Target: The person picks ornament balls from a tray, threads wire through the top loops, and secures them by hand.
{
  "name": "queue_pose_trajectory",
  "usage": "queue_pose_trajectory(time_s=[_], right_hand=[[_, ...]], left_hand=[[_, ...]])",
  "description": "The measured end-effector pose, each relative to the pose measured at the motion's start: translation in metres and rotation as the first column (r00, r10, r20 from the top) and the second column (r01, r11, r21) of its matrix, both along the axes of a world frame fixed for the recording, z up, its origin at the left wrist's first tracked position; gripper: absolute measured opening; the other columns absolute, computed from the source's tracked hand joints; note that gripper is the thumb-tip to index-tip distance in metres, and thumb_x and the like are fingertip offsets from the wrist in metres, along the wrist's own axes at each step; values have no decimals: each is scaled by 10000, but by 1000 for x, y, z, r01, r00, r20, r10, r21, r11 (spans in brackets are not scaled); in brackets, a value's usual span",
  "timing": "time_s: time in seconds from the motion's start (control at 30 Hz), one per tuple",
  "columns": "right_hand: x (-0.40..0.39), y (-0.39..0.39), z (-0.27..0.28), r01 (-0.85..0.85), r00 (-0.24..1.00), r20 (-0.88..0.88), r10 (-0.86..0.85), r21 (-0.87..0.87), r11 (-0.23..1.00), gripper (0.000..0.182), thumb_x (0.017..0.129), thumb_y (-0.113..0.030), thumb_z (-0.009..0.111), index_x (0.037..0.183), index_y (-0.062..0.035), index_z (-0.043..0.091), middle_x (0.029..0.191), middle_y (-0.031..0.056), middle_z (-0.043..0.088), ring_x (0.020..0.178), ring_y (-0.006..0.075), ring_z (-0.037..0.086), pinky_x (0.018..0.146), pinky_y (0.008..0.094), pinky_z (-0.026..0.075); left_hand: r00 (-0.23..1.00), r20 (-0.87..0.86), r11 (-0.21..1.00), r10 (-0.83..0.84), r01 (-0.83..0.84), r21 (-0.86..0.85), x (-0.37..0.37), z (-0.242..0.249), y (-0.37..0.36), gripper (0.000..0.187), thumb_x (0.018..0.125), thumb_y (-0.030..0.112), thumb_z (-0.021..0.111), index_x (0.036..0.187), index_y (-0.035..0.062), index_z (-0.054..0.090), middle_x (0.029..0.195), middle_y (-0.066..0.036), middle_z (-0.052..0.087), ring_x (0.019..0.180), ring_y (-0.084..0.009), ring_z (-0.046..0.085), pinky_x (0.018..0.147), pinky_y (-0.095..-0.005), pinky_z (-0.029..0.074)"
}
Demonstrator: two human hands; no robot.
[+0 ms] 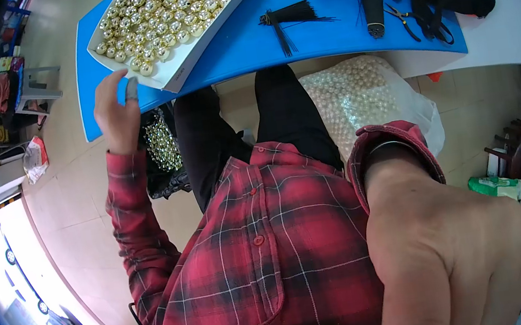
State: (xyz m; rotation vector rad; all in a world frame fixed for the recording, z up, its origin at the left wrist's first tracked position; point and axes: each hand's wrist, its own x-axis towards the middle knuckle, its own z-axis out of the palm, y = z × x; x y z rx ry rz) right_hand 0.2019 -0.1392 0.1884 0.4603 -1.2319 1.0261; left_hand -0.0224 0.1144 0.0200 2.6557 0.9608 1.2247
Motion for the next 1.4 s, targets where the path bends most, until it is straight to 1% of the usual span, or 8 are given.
queue_pose_trajectory(time_s=[0.17, 0.4, 0.5, 0.57, 0.7, 0.87, 1.13, 1.4], right_hand=[[-3, -8, -4, 133, 991, 18, -132, -102, 986, 167, 831, 23, 628, 668, -7, 643, 745, 133, 659, 600, 235, 579, 772, 417, 588], [24, 0, -35, 261, 932, 273, -237, -53, 964, 251, 852, -142, 667, 613, -77, 623, 695, 130, 660, 528, 207, 535, 785, 396, 600], [55, 10, -81, 203, 897, 417, -151, -83, 976, 197, 894, -189, 657, 881, 6, 630, 689, 134, 595, 547, 198, 489, 579, 355, 497], [37, -3, -104, 886, 451, 590, -670, -206, 415, 88, 852, -66, 629, 911, -2, 638, 682, 87, 581, 542, 180, 462, 515, 298, 395], [53, 18, -161, 982, -178, 945, -276, 153, -110, 114, 793, -75, 674, 883, -20, 632, 736, 57, 591, 543, 160, 464, 541, 268, 388], [73, 36, -206, 952, -158, 982, -105, 123, -280, 144, 809, -122, 682, 889, -12, 636, 794, 67, 604, 573, 198, 507, 572, 300, 423], [97, 79, -237, 924, -297, 945, -138, 248, -292, 156, 815, -157, 668, 839, -4, 640, 796, 94, 620, 649, 248, 545, 616, 352, 449], [105, 94, -237, 911, -336, 942, 18, 330, -248, 208, 810, -196, 669, 742, -7, 615, 729, 112, 618, 630, 304, 557, 617, 399, 465]], left_hand=[[818, -571, 977, 63, -167, -132, 21, -17, 50, 153, 719, 14, 610, 865, 17, 657, 898, -173, 676, 777, -378, 633, 698, -443, 517], [698, -716, 982, 18, -148, -120, 41, -31, 79, 114, 683, 46, 587, 781, 16, 637, 824, -195, 668, 737, -419, 620, 652, -481, 500], [704, -704, 962, -95, -116, -246, 43, -40, 87, 131, 669, 37, 594, 789, 17, 641, 796, -194, 663, 732, -421, 617, 646, -484, 495], [684, -717, 955, -131, -108, -277, 45, -41, 87, 146, 666, 33, 597, 803, 14, 646, 781, -191, 658, 721, -411, 616, 642, -474, 496], [623, -750, 930, -222, -96, -355, 53, -31, 78, 194, 657, 21, 606, 842, 8, 661, 737, -184, 643, 691, -378, 614, 628, -443, 499], [703, -567, 777, -430, -32, -628, 55, -14, 65, 218, 681, 4, 633, 895, -9, 670, 704, -146, 622, 641, -290, 589, 614, -381, 494], [985, -63, 740, -161, 78, -668, 57, 17, 4, 212, 778, 10, 675, 987, -28, 674, 792, -93, 657, 686, -173, 590, 647, -280, 492], [905, 410, 578, 114, 276, -768, 37, 18, -52, 231, 847, 6, 660, 1071, -50, 647, 913, -103, 672, 746, -161, 616, 693, -246, 505]])
